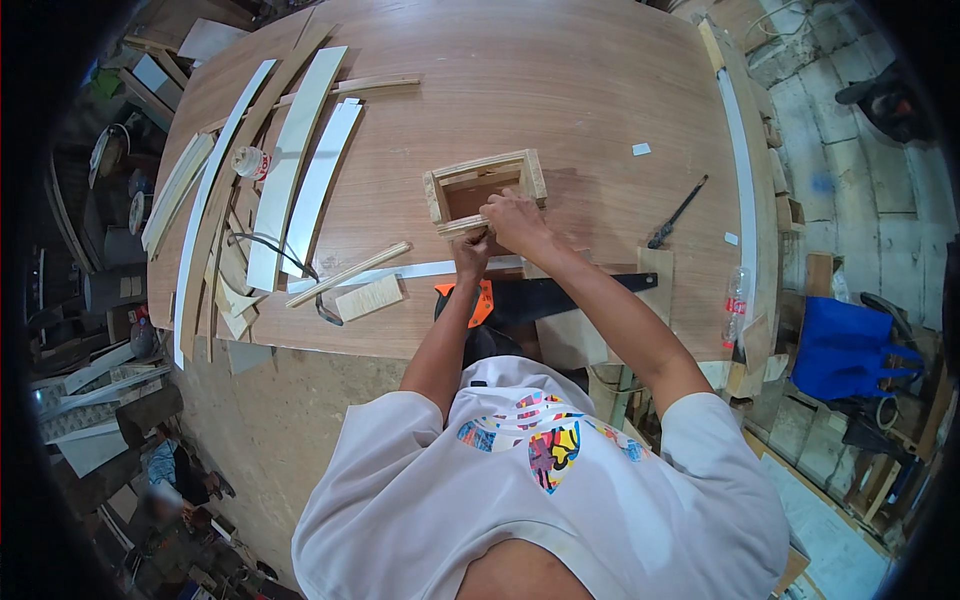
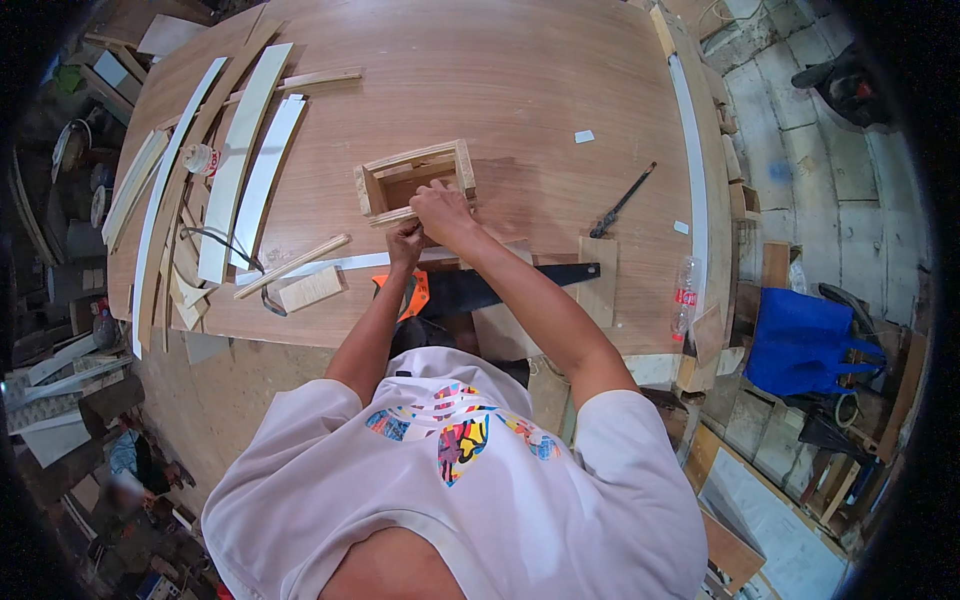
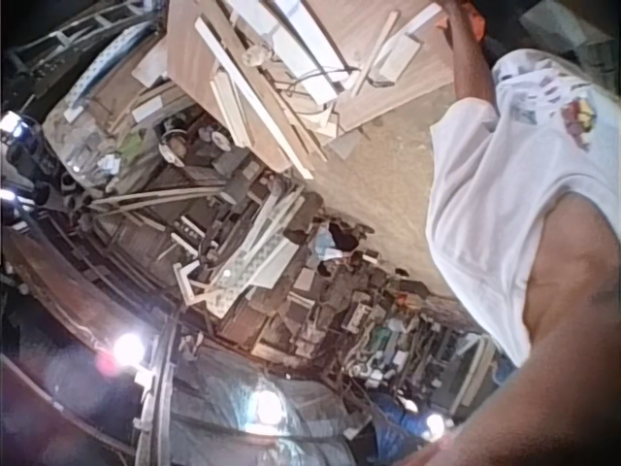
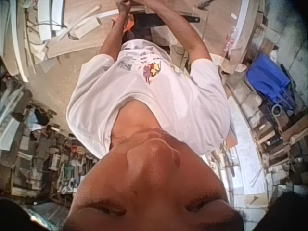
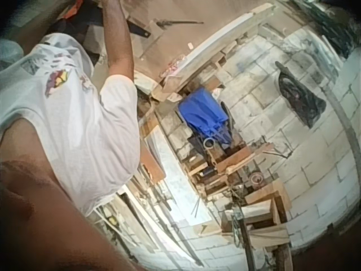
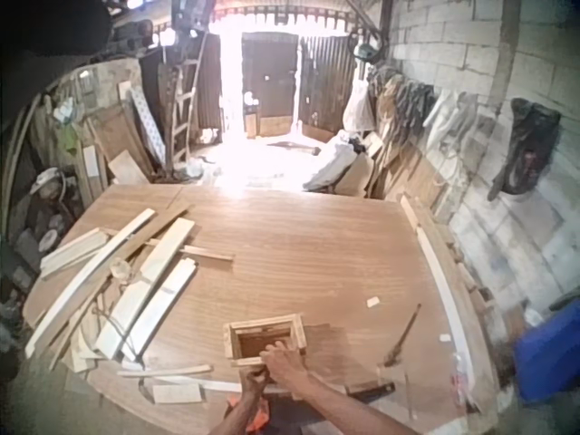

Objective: Assembling and inspecting a small wooden box using pre-cut pieces and a hand saw in a workshop environment.

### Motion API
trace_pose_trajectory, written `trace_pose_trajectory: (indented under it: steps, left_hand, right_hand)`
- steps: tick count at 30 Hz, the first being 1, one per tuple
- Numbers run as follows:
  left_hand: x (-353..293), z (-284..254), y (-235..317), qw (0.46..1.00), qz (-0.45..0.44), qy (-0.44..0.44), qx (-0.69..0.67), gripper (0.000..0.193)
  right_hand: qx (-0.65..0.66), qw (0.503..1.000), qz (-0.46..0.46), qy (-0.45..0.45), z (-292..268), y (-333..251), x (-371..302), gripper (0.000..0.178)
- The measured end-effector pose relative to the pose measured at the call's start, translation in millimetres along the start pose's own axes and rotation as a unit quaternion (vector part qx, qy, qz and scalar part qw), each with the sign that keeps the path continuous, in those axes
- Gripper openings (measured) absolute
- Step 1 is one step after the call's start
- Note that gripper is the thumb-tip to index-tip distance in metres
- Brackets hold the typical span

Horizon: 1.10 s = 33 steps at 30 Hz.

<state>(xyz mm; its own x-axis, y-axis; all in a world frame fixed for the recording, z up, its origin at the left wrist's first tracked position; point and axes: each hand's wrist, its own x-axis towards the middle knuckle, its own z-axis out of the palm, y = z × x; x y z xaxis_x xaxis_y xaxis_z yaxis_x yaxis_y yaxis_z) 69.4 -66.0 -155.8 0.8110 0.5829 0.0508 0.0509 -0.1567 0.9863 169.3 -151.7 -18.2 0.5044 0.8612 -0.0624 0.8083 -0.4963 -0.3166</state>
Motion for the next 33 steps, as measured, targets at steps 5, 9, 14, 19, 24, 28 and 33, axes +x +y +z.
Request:
trace_pose_trajectory:
  steps: [5,9,14,19,24,28,33]
  left_hand:
    - [0,-2,-14,0.999,-0.045,-0.017,0.006,0.014]
    - [2,2,-25,0.997,-0.063,-0.038,-0.002,0.014]
    - [1,-4,-43,0.996,-0.059,-0.035,-0.058,0.013]
    - [0,2,-28,0.995,-0.066,-0.048,-0.062,0.016]
    - [0,-3,-15,0.992,-0.109,-0.048,-0.040,0.015]
    - [0,0,-3,0.991,-0.114,-0.038,-0.064,0.017]
    - [1,1,-1,0.993,-0.109,-0.038,-0.018,0.019]
  right_hand:
    - [-0.010,1.000,0.007,-0.016,3,1,-1,0.021]
    - [-0.016,1.000,0.010,-0.018,7,5,-1,0.021]
    - [-0.059,0.998,-0.025,-0.011,7,-4,3,0.018]
    - [-0.106,0.993,-0.043,0.008,10,0,0,0.014]
    - [-0.111,0.993,-0.039,-0.017,5,-4,2,0.015]
    - [-0.117,0.991,-0.056,-0.020,6,-3,2,0.015]
    - [-0.080,0.995,-0.054,-0.026,8,6,1,0.018]
